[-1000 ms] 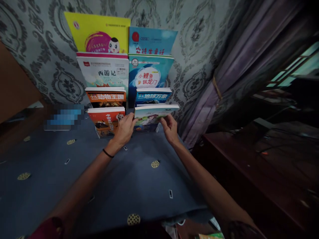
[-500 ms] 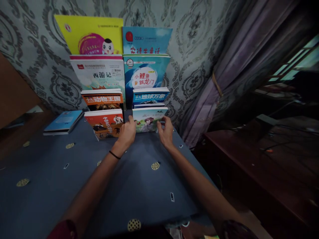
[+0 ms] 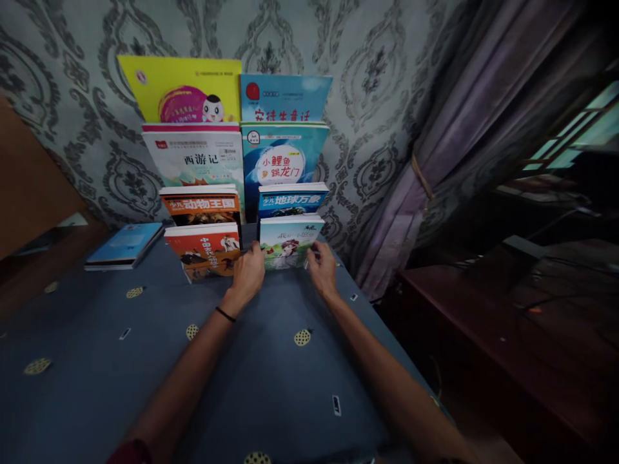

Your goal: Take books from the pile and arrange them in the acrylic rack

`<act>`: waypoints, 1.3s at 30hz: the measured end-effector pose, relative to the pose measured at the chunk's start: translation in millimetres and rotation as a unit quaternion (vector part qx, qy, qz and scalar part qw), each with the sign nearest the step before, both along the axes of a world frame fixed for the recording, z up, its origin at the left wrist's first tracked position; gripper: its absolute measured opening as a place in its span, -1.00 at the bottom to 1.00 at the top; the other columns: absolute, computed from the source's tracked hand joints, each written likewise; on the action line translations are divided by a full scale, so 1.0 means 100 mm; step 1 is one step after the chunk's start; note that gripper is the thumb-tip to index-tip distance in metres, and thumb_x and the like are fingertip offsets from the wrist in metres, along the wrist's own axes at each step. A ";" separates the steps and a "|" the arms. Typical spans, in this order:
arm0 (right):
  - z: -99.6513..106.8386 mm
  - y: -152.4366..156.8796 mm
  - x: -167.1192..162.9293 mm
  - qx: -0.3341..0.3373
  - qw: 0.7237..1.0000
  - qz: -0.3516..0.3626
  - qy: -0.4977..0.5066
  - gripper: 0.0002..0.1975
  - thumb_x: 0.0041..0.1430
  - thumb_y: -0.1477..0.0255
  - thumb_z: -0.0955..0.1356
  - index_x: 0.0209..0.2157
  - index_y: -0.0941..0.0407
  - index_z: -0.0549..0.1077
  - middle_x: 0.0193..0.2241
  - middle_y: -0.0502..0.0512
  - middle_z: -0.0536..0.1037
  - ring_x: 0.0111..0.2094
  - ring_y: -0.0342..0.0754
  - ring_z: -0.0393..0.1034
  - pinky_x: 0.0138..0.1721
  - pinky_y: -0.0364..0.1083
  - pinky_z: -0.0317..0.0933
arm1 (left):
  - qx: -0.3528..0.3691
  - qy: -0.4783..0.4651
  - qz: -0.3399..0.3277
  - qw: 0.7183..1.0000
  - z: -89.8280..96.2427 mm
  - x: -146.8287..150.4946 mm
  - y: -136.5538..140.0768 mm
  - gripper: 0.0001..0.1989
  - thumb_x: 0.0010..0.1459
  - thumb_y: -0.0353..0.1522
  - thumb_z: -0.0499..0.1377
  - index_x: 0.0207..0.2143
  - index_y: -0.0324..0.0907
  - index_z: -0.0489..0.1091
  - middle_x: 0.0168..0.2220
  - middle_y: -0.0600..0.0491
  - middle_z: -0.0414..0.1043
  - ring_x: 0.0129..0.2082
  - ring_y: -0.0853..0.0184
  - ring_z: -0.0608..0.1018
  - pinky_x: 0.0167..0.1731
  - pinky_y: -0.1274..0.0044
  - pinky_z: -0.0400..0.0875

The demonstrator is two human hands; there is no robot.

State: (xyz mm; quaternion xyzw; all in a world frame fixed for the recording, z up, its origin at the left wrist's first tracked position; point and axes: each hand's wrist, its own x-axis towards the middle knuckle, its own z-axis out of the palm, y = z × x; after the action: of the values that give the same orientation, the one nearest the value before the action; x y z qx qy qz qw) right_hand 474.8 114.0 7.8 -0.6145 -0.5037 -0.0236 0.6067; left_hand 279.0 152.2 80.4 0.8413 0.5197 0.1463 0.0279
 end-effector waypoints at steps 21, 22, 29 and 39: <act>0.02 0.07 0.04 -0.012 0.995 0.073 0.074 -0.59 0.20 0.22 0.31 0.03 0.09 0.44 -0.11 0.22 0.55 -0.12 0.12 0.44 -0.15 0.07 0.38 | 0.008 -0.027 -0.010 1.000 -0.01 -0.07 -0.01 -0.72 0.45 -0.36 -0.11 0.03 -0.31 0.26 -0.09 -0.23 0.58 -0.12 0.10 0.65 -0.23 0.44 0.45; 0.03 0.09 0.06 -0.012 0.994 0.081 0.073 -0.61 0.20 0.20 0.31 -0.01 0.08 0.46 -0.13 0.20 0.54 -0.13 0.11 0.44 -0.15 0.06 0.38 | 0.007 -0.030 -0.011 0.999 -0.01 -0.07 -0.01 -0.73 0.45 -0.36 -0.11 0.03 -0.31 0.26 -0.09 -0.23 0.58 -0.12 0.10 0.65 -0.23 0.44 0.45; 0.05 0.11 0.11 -0.012 0.995 0.076 0.060 -0.72 0.23 0.18 0.29 -0.15 0.06 0.46 -0.20 0.16 0.50 -0.16 0.10 0.40 -0.15 0.06 0.36 | 0.017 -0.043 -0.014 0.999 -0.02 -0.05 0.02 -0.75 0.44 -0.36 -0.10 0.00 -0.27 0.28 -0.11 -0.22 0.58 -0.11 0.13 0.65 -0.19 0.45 0.44; 0.05 0.10 0.14 -0.022 0.992 0.106 0.064 -0.65 0.24 0.11 0.29 -0.11 0.05 0.47 -0.17 0.15 0.58 -0.14 0.09 0.43 -0.12 0.06 0.36 | 0.020 -0.069 -0.013 0.997 -0.06 -0.06 0.01 -0.74 0.43 -0.36 -0.10 0.00 -0.27 0.29 -0.10 -0.21 0.58 -0.11 0.14 0.64 -0.16 0.45 0.44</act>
State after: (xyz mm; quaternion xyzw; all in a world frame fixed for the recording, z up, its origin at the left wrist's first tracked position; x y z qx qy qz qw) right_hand 488.6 123.8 12.3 -0.5711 -0.5264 0.0913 0.6232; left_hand 273.4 153.0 74.9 0.8363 0.5027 0.2136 0.0488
